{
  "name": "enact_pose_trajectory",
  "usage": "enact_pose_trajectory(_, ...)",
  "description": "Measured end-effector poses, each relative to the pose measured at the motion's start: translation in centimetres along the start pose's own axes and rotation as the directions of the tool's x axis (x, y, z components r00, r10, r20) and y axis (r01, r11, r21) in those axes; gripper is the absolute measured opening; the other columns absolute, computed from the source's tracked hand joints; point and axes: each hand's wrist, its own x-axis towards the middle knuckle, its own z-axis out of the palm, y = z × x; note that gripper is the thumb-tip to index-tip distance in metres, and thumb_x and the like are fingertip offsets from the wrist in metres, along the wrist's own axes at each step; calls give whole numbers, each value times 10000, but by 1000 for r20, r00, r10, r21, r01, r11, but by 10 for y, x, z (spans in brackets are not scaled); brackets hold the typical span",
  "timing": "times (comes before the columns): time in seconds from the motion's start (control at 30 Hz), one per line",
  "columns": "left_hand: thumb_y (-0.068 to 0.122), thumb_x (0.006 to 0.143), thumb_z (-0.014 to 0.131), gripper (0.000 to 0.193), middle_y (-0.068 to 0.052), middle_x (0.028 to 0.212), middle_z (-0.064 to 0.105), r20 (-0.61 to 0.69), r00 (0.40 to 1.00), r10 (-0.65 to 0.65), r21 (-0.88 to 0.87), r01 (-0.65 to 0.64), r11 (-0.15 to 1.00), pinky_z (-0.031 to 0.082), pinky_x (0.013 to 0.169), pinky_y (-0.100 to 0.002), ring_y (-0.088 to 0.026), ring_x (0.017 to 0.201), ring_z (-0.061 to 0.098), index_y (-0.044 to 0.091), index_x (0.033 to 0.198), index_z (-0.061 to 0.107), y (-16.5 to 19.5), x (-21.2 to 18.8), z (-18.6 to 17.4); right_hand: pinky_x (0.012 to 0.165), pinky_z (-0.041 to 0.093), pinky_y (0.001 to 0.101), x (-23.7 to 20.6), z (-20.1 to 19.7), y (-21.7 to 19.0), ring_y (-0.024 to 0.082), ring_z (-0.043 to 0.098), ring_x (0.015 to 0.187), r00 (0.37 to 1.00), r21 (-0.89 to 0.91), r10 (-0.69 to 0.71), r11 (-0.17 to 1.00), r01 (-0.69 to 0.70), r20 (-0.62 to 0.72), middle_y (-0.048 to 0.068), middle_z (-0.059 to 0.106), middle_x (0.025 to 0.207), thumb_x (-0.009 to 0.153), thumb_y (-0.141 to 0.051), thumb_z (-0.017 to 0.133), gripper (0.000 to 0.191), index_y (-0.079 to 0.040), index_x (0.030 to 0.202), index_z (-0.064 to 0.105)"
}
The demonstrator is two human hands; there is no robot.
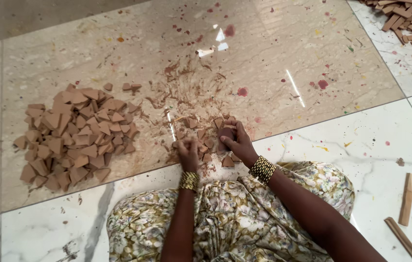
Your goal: The person sits on the floor and breaks small triangular clay pieces apart by hand, adding the broken fragments to a growing pile of similar pieces beside them. They repeatedly pick up pieces, snap them, and place the fragments onto the pile on the tiled floor.
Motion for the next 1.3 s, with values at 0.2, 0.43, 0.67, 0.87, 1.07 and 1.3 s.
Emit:
enact_pose_trajectory(0.2,227,998,562,230,-41,987,658,70,976,-208,-523,213,825,564,690,-274,-138,853,643,97,1187,552,-5,-52,34,868,578,280,-28,27,-24,124,661,1009,990,109,62,991,-76,130,94,679,1134,962,-89,718,357,-39,1289,583)
enact_pose_trajectory(0.43,318,1090,531,355,-152,1171,607,242,970,-25,-700,192,688,570,938,-411,-246,1050,621,8,1254,583,-22,-74,41,828,588,296,-39,24,-45,142,676,1008,987,-72,-147,987,142,-61,77,695,1123,972,-146,687,345,-54,1278,557)
enact_pose_trajectory(0.67,289,1053,444,313,-90,1135,674,233,939,-252,-813,330,480,562,936,-396,-214,1049,657,51,1195,590,-2,-75,42,771,621,360,-49,29,-61,271,764,963,950,-362,-295,901,240,-105,180,742,1091,1006,-221,610,339,-76,1301,532)
enact_pose_trajectory(0.87,305,1077,418,384,-118,1256,644,249,958,-143,-737,283,613,554,991,-362,-213,1155,630,28,1304,557,29,-76,50,833,609,396,-36,27,-50,322,730,1019,908,-445,-411,829,338,-78,212,705,1171,1055,-235,572,331,-65,1329,499)
enact_pose_trajectory(1.07,398,1093,364,527,-158,1359,618,320,945,-69,-732,293,615,541,1019,-358,-232,1241,603,-2,1398,521,35,-79,65,710,588,393,-38,23,-46,314,740,897,986,-107,-93,991,78,-142,249,711,1163,1047,-270,554,360,-97,1353,474)
enact_pose_trajectory(1.3,499,1052,367,626,-131,1446,544,315,948,-34,-715,261,649,512,1102,-389,-240,1318,556,34,1461,459,16,-85,66,492,603,372,-28,26,-52,295,747,658,978,-549,-107,835,-9,-177,189,756,985,1043,-388,489,413,-170,1379,390)
